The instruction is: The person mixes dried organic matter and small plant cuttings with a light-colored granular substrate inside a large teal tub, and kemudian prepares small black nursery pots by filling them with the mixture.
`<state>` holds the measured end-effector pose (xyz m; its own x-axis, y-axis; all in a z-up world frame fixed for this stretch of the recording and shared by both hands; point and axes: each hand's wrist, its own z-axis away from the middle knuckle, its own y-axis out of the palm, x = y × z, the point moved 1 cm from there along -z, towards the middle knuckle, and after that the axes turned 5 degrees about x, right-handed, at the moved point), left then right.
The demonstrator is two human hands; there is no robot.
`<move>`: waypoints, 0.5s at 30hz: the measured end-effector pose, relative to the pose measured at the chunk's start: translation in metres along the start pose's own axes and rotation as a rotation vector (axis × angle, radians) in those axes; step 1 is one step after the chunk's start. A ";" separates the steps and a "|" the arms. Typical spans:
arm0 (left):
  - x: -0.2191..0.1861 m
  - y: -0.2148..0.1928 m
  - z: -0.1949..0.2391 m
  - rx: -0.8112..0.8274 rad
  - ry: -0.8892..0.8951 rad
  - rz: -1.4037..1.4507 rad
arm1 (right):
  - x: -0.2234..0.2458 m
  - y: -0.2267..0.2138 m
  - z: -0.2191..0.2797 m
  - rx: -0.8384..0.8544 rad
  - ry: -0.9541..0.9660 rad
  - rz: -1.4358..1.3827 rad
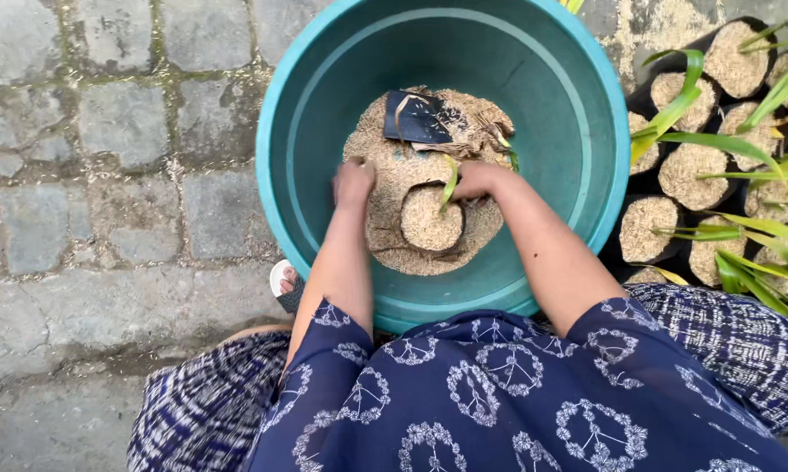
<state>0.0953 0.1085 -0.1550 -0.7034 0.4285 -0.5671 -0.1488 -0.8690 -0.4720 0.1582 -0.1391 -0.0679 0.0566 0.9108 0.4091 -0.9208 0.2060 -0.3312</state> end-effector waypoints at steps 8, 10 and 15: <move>-0.026 0.011 0.078 0.112 -0.256 -0.319 | -0.017 -0.009 -0.029 0.065 -0.053 -0.070; 0.000 0.035 0.052 0.113 -0.228 -0.299 | -0.004 -0.018 -0.010 0.057 -0.078 -0.053; 0.055 0.095 0.009 0.100 -0.187 -0.414 | 0.036 -0.039 0.060 0.023 -0.121 -0.150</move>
<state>0.0363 0.0466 -0.2247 -0.6821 0.7007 -0.2089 -0.5037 -0.6574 -0.5604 0.1728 -0.1363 0.0108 0.1480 0.8207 0.5519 -0.9144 0.3261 -0.2398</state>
